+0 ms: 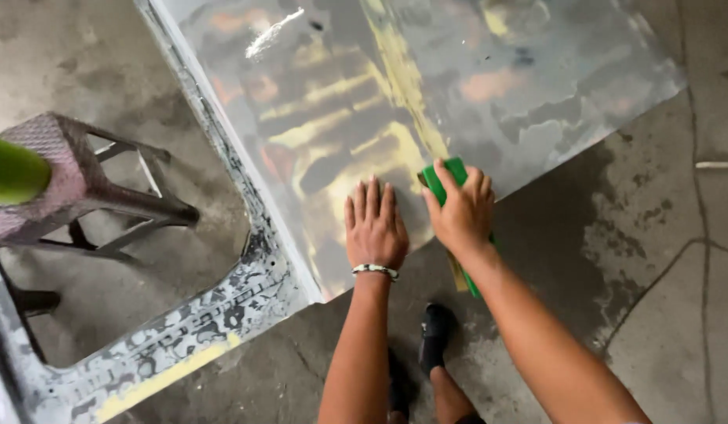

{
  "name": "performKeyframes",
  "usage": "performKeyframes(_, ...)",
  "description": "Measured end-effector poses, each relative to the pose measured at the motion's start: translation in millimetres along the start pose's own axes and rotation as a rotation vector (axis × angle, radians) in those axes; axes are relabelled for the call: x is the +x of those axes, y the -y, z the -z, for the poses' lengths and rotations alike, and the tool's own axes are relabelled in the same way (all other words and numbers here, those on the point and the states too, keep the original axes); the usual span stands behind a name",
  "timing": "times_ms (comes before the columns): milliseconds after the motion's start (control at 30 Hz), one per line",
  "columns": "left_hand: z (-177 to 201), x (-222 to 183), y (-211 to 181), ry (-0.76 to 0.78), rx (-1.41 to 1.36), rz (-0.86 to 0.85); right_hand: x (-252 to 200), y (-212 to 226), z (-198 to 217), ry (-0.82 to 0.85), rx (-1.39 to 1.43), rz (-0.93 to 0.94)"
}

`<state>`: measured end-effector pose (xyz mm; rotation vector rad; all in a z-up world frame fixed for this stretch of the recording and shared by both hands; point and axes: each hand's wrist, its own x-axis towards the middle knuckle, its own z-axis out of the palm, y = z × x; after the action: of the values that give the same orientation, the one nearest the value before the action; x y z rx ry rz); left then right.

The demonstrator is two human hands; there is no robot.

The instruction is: The person scrubs a large, flat metal surface with a green sponge, then wipes it with a blue cloth. They dip the sponge into a bucket of water and continue scrubbing different sections of the metal surface.

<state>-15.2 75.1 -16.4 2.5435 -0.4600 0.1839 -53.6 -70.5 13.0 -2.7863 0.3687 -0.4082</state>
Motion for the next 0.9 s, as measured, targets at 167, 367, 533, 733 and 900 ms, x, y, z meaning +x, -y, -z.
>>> performKeyframes(167, -11.1, 12.8, 6.7, -0.030, -0.003, -0.022, -10.6, -4.8, -2.3, -0.055, -0.050, 0.130)
performKeyframes(367, -1.1, 7.6, 3.0, -0.012, 0.004, -0.008, -8.9, 1.5, 0.1, -0.059, -0.065, 0.076)
performKeyframes(533, -4.7, 15.3, 2.8, -0.020, -0.003, -0.010, 22.9, -7.2, -0.2, -0.034, -0.041, 0.087)
performKeyframes(733, -6.8, 15.8, 3.9, -0.027, 0.001, -0.012, -0.5, -11.0, -6.2, -0.012, -0.077, 0.071)
performKeyframes(900, -8.0, 6.3, 3.7, 0.007, -0.004, 0.010, 18.6, -14.6, -4.9, 0.041, -0.072, 0.033)
